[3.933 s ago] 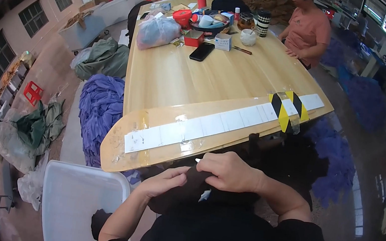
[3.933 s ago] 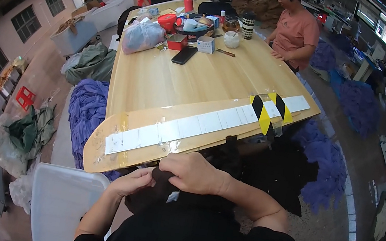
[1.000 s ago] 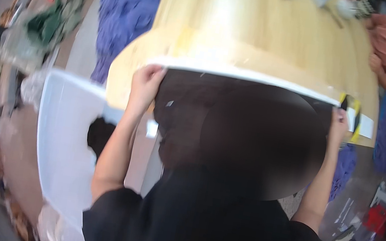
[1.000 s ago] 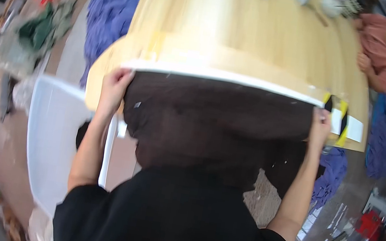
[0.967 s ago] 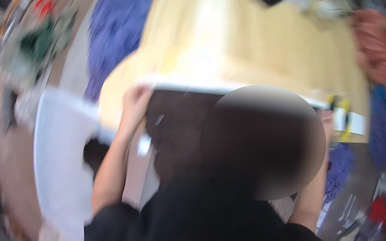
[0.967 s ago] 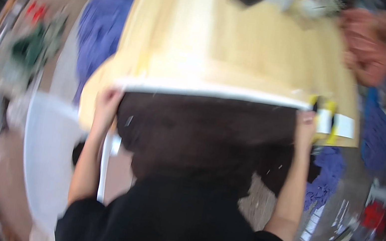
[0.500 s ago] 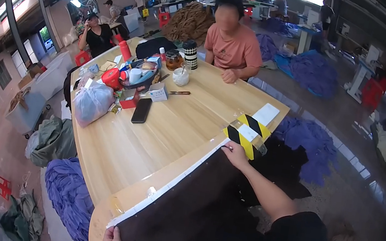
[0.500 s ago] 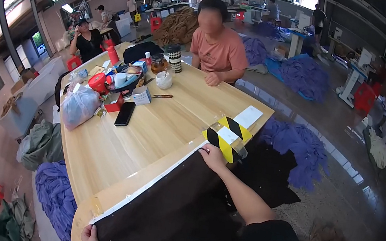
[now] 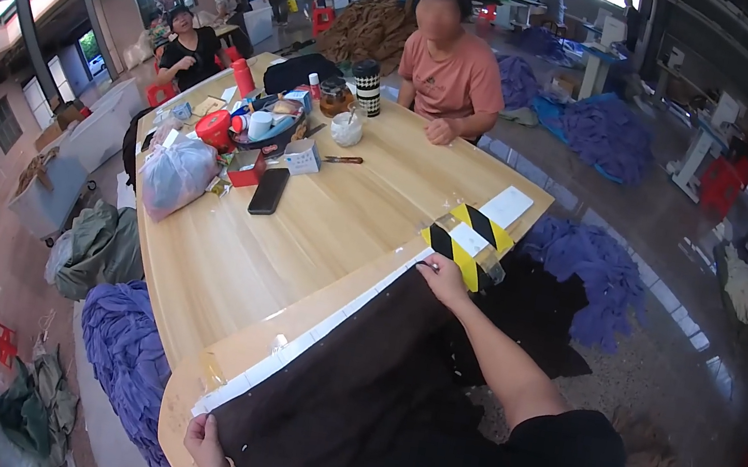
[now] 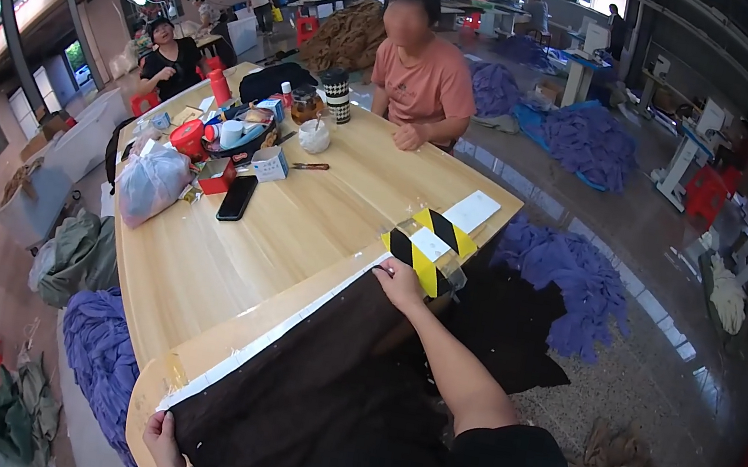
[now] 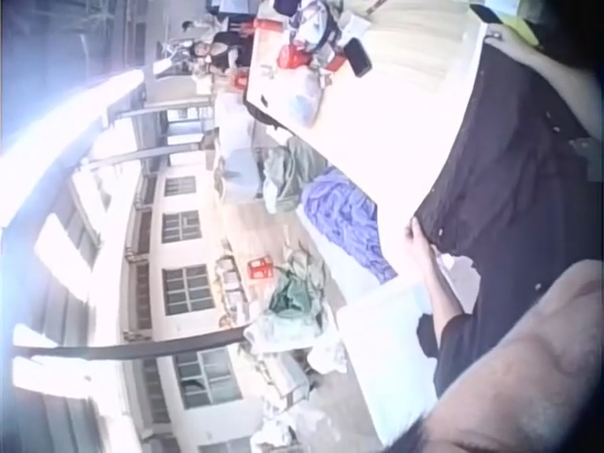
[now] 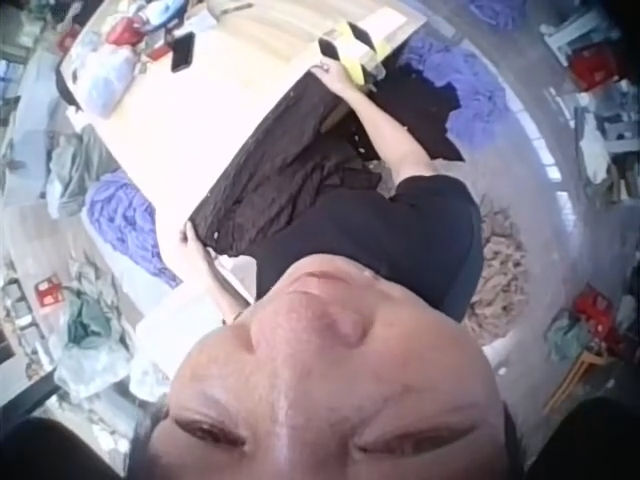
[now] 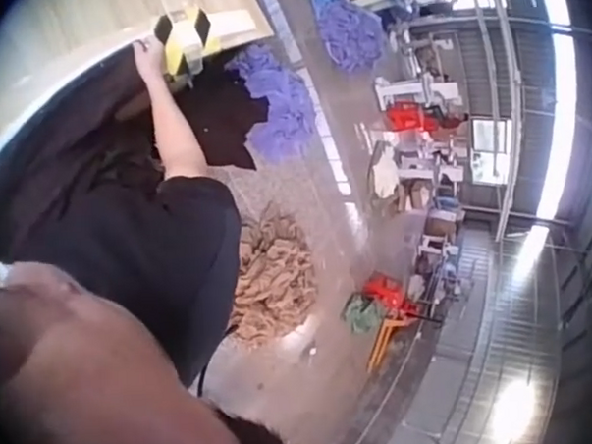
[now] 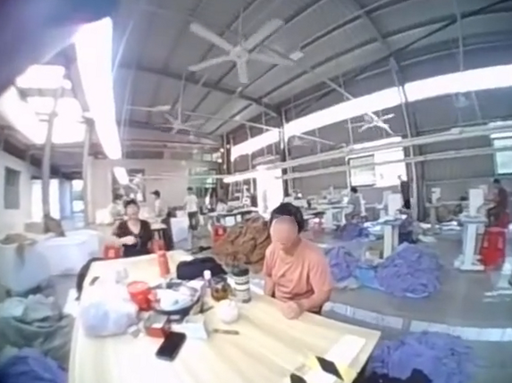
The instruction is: Marking specific measurement points on brown knitted garments using chalk and a ruler guide on the table.
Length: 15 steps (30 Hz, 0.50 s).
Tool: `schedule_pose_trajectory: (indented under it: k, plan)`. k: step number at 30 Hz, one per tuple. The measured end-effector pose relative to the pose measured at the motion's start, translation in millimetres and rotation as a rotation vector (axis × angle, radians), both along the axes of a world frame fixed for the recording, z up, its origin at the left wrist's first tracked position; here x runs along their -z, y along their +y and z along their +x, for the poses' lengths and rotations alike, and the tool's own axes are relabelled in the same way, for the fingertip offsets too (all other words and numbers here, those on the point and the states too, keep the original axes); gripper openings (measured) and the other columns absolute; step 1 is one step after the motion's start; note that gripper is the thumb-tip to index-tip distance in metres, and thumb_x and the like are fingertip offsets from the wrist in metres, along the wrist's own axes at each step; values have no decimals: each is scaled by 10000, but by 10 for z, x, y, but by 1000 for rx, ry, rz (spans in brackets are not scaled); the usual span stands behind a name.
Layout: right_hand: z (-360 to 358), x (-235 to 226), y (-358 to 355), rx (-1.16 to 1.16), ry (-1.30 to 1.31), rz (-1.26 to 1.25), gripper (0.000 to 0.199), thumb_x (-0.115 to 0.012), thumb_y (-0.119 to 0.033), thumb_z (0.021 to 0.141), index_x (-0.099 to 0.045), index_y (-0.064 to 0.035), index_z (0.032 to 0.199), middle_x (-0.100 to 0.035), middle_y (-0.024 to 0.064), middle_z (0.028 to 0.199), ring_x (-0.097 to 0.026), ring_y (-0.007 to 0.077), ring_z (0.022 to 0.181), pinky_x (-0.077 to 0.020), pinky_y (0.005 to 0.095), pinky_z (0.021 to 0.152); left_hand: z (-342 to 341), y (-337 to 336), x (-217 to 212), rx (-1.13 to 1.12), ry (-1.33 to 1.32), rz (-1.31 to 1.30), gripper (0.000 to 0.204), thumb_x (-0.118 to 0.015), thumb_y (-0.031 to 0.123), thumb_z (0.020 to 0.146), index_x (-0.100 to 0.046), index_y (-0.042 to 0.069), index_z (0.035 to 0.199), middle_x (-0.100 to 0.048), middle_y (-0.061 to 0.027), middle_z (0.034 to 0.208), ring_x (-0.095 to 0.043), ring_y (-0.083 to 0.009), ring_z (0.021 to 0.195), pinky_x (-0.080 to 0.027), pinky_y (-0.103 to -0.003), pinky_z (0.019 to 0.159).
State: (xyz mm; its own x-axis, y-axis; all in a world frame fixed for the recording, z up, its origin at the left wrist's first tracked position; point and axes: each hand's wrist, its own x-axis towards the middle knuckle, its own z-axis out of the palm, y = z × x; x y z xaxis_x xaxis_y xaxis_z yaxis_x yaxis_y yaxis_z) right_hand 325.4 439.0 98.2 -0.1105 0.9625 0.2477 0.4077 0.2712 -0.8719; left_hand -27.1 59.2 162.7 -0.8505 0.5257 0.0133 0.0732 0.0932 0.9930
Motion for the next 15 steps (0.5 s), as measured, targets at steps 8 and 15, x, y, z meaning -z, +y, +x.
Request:
schedule_pose_trajectory:
  k: [8,15]
  plan:
    - [14,9,26,18,23,-3,207,-660,-234,777,-608,-41,830,-635,110,748,-607,225,680,-469,322,631,-6,41,1,-1,7,20,67,-590,71,835,-583,5,834,-583,-30,776,-517,-93,689,-432,-217,649]
    - [-24,-13,33,6,42,14,203,-666,-221,766,-607,-33,819,-631,105,738,-598,210,663,-464,314,620,41,45,-90,0,-19,39,65,-583,66,842,-586,0,839,-591,-33,777,-531,-91,692,-446,-216,647]
